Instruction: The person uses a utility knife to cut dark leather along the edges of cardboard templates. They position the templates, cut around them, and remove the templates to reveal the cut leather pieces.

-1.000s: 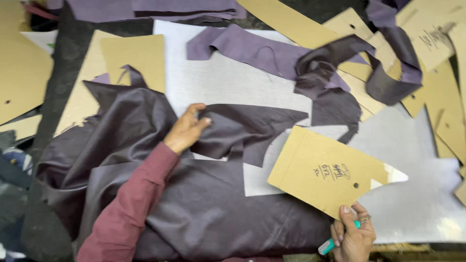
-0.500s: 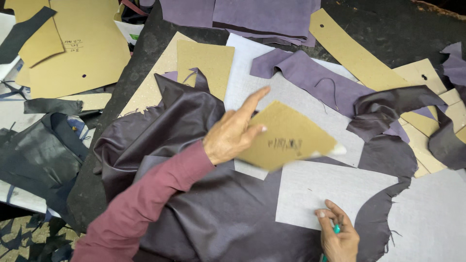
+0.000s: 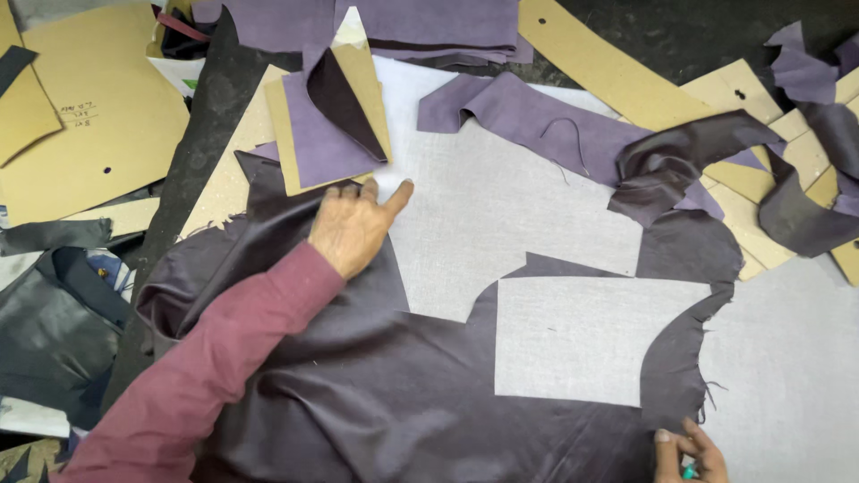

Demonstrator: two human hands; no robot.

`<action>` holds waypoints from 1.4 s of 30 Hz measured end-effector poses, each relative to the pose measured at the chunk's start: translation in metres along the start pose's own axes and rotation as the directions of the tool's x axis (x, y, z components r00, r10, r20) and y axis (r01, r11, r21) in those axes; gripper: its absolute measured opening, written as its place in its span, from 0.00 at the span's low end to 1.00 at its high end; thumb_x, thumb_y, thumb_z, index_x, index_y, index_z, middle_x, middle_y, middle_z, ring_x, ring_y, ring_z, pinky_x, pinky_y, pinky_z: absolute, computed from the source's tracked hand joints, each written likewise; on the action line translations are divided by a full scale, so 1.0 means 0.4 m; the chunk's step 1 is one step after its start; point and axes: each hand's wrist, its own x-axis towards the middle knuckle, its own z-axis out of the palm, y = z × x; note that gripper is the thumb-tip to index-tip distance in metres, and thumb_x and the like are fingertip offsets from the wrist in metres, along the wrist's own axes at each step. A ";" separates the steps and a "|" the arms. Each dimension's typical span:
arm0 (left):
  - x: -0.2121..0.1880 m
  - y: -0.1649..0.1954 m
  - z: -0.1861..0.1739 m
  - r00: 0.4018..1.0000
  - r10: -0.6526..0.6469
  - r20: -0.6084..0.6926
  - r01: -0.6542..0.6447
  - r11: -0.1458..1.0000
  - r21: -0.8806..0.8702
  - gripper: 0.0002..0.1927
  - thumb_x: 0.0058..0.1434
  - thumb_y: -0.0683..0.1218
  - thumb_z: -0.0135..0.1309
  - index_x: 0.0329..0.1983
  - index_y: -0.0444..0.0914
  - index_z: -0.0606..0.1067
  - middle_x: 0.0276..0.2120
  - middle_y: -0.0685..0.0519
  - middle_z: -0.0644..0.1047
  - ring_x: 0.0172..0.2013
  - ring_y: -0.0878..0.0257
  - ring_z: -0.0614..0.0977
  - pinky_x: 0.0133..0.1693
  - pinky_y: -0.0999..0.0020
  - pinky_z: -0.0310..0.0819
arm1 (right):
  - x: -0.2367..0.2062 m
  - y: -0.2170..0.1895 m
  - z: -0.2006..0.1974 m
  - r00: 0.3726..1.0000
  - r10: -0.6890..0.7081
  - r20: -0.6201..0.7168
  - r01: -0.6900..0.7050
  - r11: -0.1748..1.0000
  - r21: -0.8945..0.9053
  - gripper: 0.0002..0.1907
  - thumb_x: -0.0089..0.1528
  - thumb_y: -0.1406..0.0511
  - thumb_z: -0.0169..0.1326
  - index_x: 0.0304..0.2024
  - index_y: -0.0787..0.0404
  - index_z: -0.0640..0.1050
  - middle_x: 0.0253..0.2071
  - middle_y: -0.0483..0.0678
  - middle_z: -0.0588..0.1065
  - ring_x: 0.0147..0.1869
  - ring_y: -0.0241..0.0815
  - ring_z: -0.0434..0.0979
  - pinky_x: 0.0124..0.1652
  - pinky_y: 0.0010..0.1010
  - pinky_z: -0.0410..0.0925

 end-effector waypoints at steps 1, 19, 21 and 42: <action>-0.042 0.024 -0.003 0.999 -0.007 0.052 0.013 0.993 -0.116 0.29 0.63 0.43 0.54 0.70 0.45 0.68 0.43 0.43 0.79 0.36 0.52 0.82 0.39 0.57 0.73 | 0.003 0.010 -0.020 0.999 -0.003 -0.034 0.002 1.000 -0.024 0.21 0.65 0.71 0.64 0.58 0.75 0.76 0.37 0.58 0.80 0.35 0.43 0.79 0.47 0.36 0.72; -0.265 0.095 -0.092 0.939 0.089 0.331 0.021 0.949 -0.316 0.10 0.61 0.52 0.58 0.40 0.44 0.79 0.31 0.55 0.77 0.32 0.59 0.78 0.40 0.60 0.64 | 0.158 -0.212 -0.143 0.964 -0.138 0.225 0.160 0.984 -0.082 0.10 0.67 0.63 0.61 0.38 0.65 0.81 0.26 0.48 0.75 0.24 0.34 0.67 0.25 0.31 0.62; -0.246 0.113 -0.100 0.963 0.056 0.265 0.035 0.945 -0.326 0.09 0.64 0.52 0.58 0.39 0.43 0.78 0.31 0.54 0.77 0.32 0.59 0.78 0.41 0.60 0.64 | 0.224 -0.203 -0.152 0.936 -0.345 0.066 0.350 0.933 -0.079 0.08 0.69 0.66 0.60 0.38 0.65 0.78 0.29 0.47 0.75 0.26 0.36 0.68 0.28 0.33 0.63; -0.248 0.166 0.055 0.992 -0.082 0.098 0.102 0.971 -0.218 0.20 0.77 0.59 0.55 0.41 0.37 0.76 0.28 0.50 0.80 0.27 0.57 0.80 0.36 0.61 0.71 | 0.185 -0.019 -0.281 0.985 -0.155 -0.074 0.133 0.962 -0.240 0.26 0.66 0.55 0.66 0.52 0.71 0.77 0.41 0.55 0.78 0.44 0.49 0.78 0.45 0.41 0.71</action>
